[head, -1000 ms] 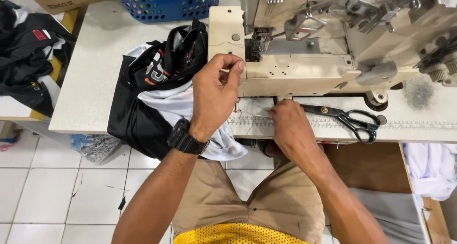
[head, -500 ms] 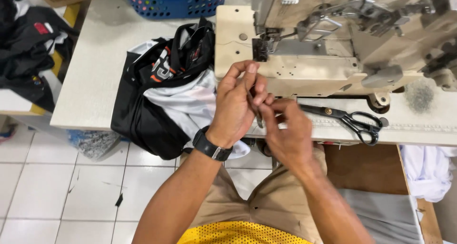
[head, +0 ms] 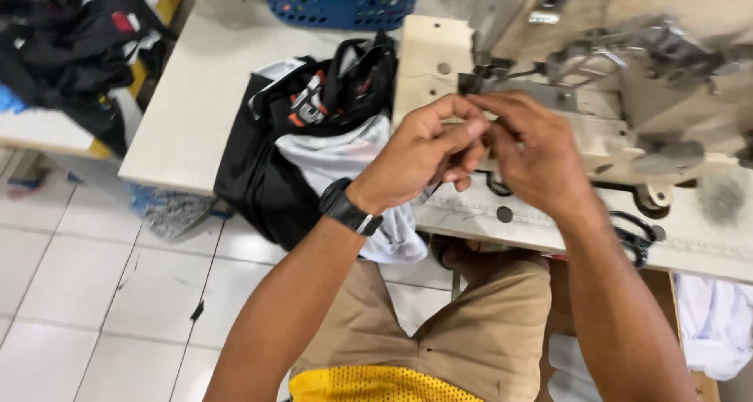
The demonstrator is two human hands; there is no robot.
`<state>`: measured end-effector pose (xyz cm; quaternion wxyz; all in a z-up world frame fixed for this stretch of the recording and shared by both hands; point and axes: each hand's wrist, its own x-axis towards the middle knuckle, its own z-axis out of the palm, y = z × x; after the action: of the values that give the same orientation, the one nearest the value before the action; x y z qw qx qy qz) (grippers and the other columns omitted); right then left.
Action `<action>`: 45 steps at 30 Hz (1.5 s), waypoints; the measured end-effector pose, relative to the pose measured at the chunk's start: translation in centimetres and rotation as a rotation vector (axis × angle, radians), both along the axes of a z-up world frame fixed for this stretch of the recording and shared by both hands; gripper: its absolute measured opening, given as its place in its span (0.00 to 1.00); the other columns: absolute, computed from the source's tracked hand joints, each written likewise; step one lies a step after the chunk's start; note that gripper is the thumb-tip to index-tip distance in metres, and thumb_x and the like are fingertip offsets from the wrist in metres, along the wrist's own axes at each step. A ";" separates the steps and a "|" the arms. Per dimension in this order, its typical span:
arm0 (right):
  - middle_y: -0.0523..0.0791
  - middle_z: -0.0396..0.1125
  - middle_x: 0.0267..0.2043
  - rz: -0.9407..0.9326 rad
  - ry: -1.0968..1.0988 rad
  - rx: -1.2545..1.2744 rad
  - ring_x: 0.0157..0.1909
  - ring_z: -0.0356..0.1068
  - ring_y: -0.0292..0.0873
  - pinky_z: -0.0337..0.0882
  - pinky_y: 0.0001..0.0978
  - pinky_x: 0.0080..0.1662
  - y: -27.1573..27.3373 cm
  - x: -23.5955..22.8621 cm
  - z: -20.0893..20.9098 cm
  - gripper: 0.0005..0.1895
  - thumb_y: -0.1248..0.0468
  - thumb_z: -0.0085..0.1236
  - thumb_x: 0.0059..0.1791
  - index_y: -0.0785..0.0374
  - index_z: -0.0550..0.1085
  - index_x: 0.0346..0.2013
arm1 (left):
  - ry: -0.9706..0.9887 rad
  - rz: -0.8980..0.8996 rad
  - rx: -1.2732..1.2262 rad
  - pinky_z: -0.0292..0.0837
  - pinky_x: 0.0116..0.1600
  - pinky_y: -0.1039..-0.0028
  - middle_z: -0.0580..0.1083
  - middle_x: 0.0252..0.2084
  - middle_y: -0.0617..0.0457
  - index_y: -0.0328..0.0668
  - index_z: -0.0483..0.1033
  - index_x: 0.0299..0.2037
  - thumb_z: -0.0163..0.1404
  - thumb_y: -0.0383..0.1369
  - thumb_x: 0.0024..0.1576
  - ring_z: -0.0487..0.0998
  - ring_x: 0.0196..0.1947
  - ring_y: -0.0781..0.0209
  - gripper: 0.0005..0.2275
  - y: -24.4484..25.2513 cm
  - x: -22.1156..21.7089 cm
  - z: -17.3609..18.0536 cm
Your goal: The person is threading an industrial overlock sewing machine using tweezers to pull thread through various guides and tensioners.
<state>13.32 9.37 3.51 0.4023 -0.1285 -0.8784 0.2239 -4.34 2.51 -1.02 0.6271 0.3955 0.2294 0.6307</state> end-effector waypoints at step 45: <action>0.48 0.69 0.39 -0.320 0.033 0.290 0.35 0.73 0.49 0.77 0.38 0.36 0.0 -2.1 -3.8 0.04 0.70 0.70 0.59 0.66 0.88 0.46 | 1.967 0.959 0.547 0.83 0.42 0.61 0.74 0.45 0.50 0.43 0.68 0.75 0.46 0.33 0.76 0.81 0.39 0.48 0.18 -4.4 -6.8 1.0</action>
<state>11.18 9.37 -0.29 0.4611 -0.2033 -0.8632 0.0307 -11.12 -1.89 0.01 -0.2410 0.7157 0.6060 0.2500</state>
